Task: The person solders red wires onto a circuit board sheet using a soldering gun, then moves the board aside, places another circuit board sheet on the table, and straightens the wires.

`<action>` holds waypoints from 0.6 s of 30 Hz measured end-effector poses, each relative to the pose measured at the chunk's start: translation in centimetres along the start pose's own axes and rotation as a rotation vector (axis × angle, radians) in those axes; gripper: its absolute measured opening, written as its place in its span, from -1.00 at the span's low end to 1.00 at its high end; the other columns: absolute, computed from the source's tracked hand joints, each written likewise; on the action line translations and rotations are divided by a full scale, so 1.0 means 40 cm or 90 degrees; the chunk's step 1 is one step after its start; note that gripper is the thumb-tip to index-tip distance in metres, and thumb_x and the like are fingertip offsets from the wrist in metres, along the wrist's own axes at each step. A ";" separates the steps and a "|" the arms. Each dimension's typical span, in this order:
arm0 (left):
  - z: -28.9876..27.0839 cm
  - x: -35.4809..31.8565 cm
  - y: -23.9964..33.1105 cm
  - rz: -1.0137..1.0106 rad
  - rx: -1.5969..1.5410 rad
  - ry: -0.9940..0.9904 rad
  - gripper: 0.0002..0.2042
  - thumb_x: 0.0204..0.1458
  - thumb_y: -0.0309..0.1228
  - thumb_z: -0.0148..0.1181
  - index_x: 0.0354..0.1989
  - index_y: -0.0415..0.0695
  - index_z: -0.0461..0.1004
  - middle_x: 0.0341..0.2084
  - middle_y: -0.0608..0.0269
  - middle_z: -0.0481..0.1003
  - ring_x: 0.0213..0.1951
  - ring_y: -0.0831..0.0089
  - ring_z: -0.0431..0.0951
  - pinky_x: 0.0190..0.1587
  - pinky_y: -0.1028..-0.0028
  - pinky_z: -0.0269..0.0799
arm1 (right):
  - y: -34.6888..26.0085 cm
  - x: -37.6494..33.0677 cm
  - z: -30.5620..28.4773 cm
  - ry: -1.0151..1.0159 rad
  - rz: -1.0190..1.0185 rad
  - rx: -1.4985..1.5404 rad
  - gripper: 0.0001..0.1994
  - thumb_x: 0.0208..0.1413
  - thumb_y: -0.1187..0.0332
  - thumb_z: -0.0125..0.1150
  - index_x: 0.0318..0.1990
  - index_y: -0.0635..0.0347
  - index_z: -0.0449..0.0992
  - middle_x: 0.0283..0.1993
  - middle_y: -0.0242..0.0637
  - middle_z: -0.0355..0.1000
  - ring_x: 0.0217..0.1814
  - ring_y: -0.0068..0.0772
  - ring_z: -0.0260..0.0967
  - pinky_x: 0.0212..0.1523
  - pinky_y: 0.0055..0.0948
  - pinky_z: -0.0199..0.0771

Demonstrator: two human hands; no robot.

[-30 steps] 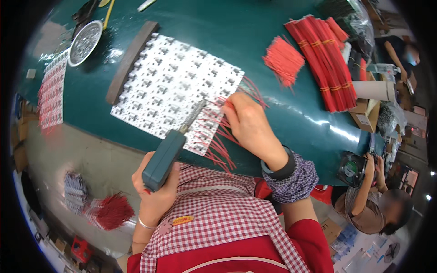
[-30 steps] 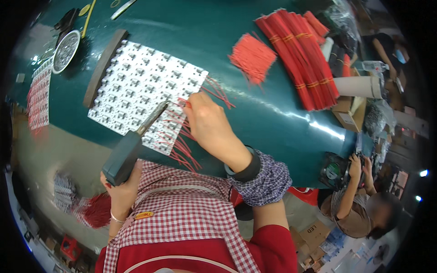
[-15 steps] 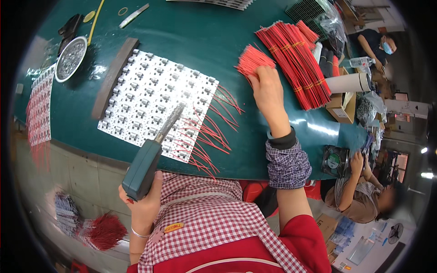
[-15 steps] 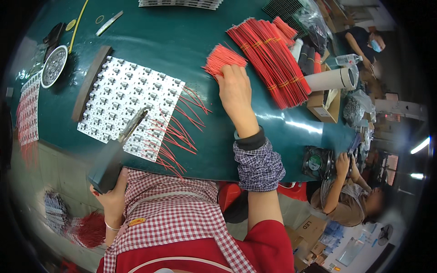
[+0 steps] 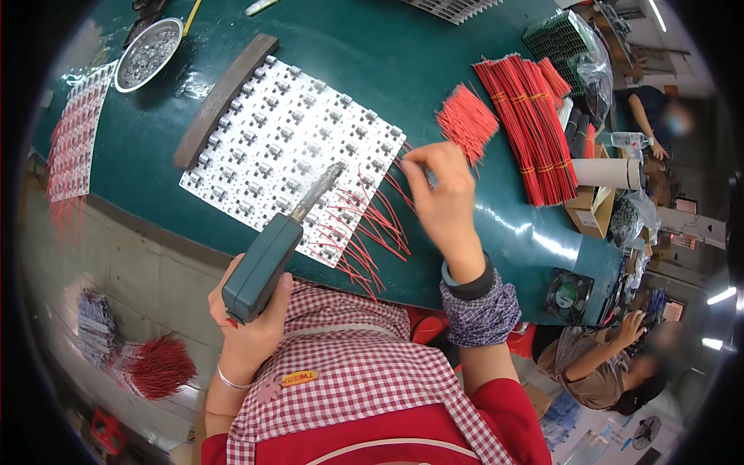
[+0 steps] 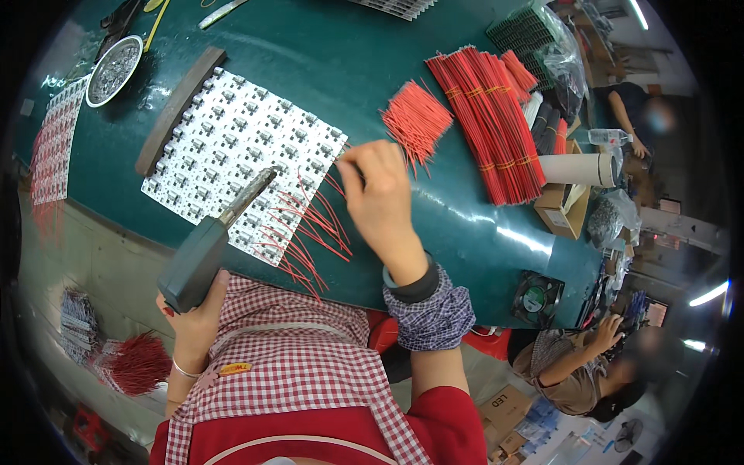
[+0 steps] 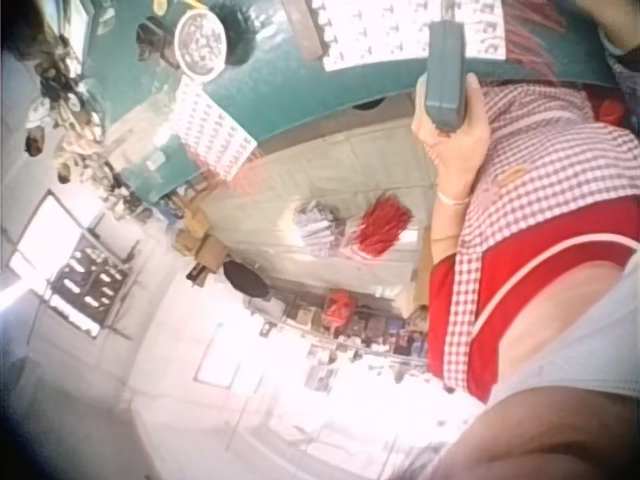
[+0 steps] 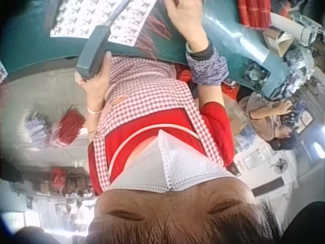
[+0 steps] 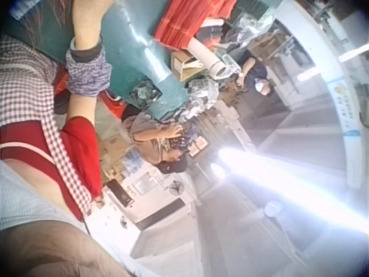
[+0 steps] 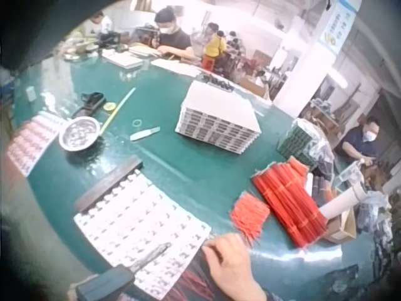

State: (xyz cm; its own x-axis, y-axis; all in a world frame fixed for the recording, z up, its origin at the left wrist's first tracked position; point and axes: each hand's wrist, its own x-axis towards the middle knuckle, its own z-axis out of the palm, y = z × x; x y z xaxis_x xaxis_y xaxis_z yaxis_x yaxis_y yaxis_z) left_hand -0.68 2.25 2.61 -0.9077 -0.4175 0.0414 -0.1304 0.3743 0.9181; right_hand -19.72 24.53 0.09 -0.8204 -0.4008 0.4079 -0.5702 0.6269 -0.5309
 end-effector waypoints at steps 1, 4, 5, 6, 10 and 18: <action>-0.001 0.012 0.012 -0.001 -0.016 -0.029 -0.82 -0.02 -0.62 0.36 -0.23 -0.35 0.57 -0.32 0.13 0.58 -0.38 0.43 0.57 -0.30 0.47 0.49 | -0.014 -0.003 0.009 -0.009 0.006 0.020 -0.89 -0.01 0.60 0.35 -0.34 0.26 0.54 -0.33 -0.19 0.46 -0.28 -0.16 0.42 -0.24 -0.28 0.43; -0.003 0.025 0.029 0.006 -0.024 -0.041 -0.83 -0.03 -0.64 0.36 -0.25 -0.36 0.56 -0.33 0.12 0.58 -0.39 0.43 0.57 -0.34 0.48 0.48 | -0.063 -0.014 0.032 -0.033 -0.023 0.023 -0.90 -0.01 0.59 0.36 -0.37 0.27 0.53 -0.36 -0.18 0.43 -0.29 -0.15 0.39 -0.29 -0.26 0.41; -0.001 0.028 0.028 0.005 -0.027 -0.041 -0.83 -0.03 -0.64 0.36 -0.25 -0.36 0.56 -0.33 0.12 0.58 -0.39 0.43 0.57 -0.34 0.48 0.48 | -0.071 -0.020 0.040 -0.062 0.003 0.018 -0.89 -0.02 0.56 0.36 -0.39 0.23 0.51 -0.36 -0.19 0.41 -0.26 -0.12 0.38 -0.25 -0.23 0.42; 0.001 0.031 0.027 0.018 -0.021 -0.037 -0.83 -0.04 -0.64 0.35 -0.25 -0.36 0.56 -0.33 0.11 0.58 -0.40 0.43 0.57 -0.34 0.48 0.48 | -0.079 -0.025 0.044 -0.091 0.029 0.013 -0.89 -0.03 0.52 0.35 -0.40 0.20 0.49 -0.35 -0.20 0.38 -0.22 -0.10 0.38 -0.21 -0.21 0.42; 0.001 0.017 0.019 0.013 0.001 -0.012 -0.82 -0.01 -0.63 0.36 -0.23 -0.37 0.56 -0.32 0.13 0.58 -0.39 0.44 0.56 -0.31 0.49 0.48 | -0.111 -0.036 0.037 -0.098 0.007 -0.065 -0.89 -0.03 0.52 0.37 -0.39 0.18 0.53 -0.36 -0.24 0.41 -0.26 -0.10 0.40 -0.27 -0.21 0.43; 0.013 -0.010 -0.027 -0.027 -0.060 0.077 -0.77 0.00 -0.56 0.42 -0.19 -0.37 0.56 -0.32 0.19 0.59 -0.36 0.51 0.53 -0.29 0.47 0.47 | -0.106 -0.045 0.038 -0.146 0.003 -0.166 -0.91 -0.05 0.50 0.33 -0.43 0.17 0.50 -0.36 -0.23 0.40 -0.22 -0.11 0.42 -0.25 -0.21 0.48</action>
State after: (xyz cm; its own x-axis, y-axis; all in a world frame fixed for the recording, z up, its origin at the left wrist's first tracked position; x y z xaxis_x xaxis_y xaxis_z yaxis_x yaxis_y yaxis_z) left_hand -0.38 2.43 1.40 -0.8465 -0.5306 0.0440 -0.1246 0.2777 0.9526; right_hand -15.89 21.59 0.45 -0.8285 -0.5182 0.2124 -0.5600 0.7670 -0.3132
